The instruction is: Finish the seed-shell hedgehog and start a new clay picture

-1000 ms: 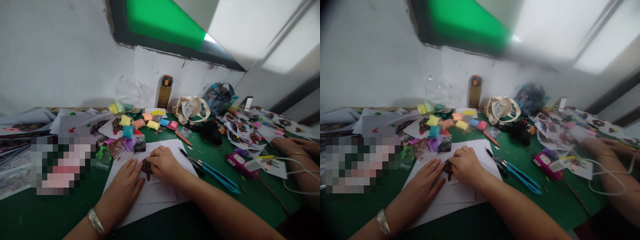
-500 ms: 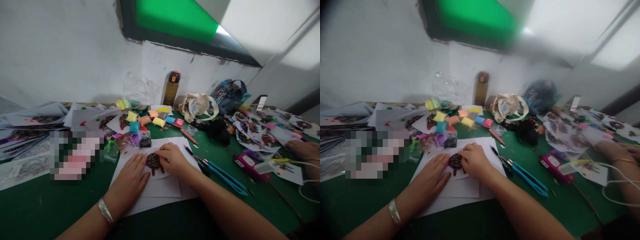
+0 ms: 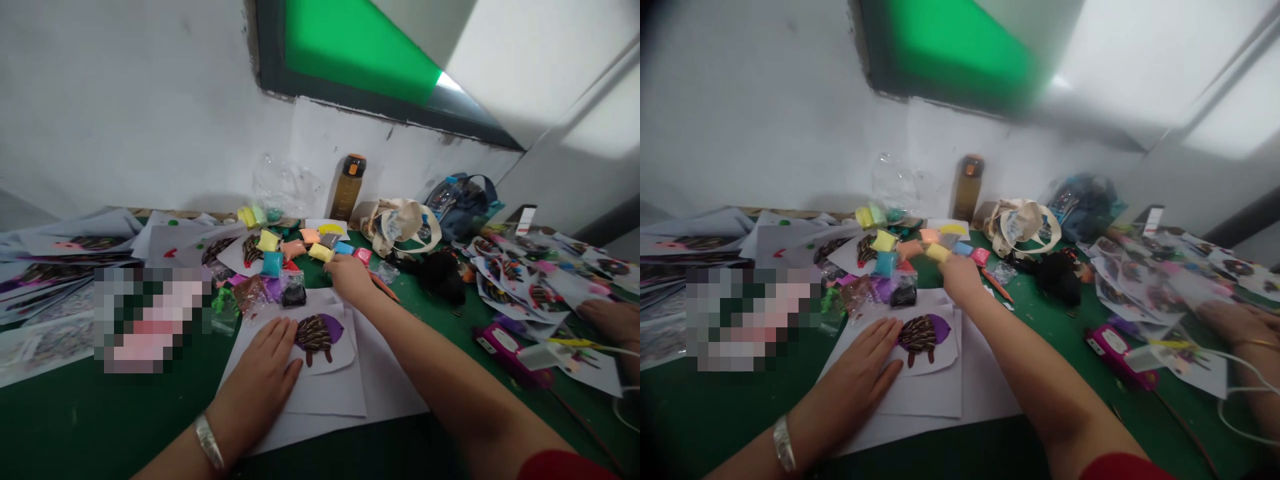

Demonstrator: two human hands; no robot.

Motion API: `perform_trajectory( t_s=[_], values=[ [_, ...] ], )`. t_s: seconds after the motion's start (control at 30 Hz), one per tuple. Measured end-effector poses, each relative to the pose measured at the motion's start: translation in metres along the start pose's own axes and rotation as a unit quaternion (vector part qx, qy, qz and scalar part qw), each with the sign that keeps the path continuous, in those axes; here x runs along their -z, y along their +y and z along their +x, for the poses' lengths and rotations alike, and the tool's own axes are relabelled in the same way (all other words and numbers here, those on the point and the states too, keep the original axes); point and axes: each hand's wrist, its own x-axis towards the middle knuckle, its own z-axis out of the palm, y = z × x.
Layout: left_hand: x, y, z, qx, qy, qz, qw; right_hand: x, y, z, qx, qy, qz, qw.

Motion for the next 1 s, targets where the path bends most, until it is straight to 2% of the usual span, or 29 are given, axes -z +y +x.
perform_trajectory(
  t_s=[0.2, 0.37, 0.57, 0.67, 0.77, 0.83, 1.0],
  values=[
    [-0.001, 0.002, -0.003, 0.009, -0.004, 0.004, 1.0, -0.009, -0.009, 0.003, 0.013, -0.012, -0.038, 0.999],
    [0.004, 0.007, -0.006, -0.006, -0.037, 0.043, 0.998, -0.01, -0.007, -0.005, 0.008, -0.013, -0.032, 0.999],
    [0.007, 0.008, -0.008, -0.009, -0.049, 0.034, 0.998, 0.006, -0.007, -0.036, -0.042, 0.016, 0.0, 0.999],
    [0.007, 0.006, -0.009, -0.011, -0.03, 0.007, 0.999, 0.014, -0.008, -0.065, -0.029, 0.028, 0.059, 0.997],
    [0.007, 0.005, -0.009, -0.02, -0.017, 0.006, 1.0, 0.014, -0.012, -0.088, 0.002, 0.07, 0.23, 0.971],
    [0.008, 0.005, -0.008, -0.035, -0.014, 0.018, 0.999, 0.011, -0.016, -0.094, 0.004, 0.073, 0.295, 0.953],
    [0.011, 0.006, -0.007, -0.028, -0.02, 0.024, 0.999, 0.006, -0.029, -0.093, 0.008, 0.049, 0.299, 0.953]
  ],
)
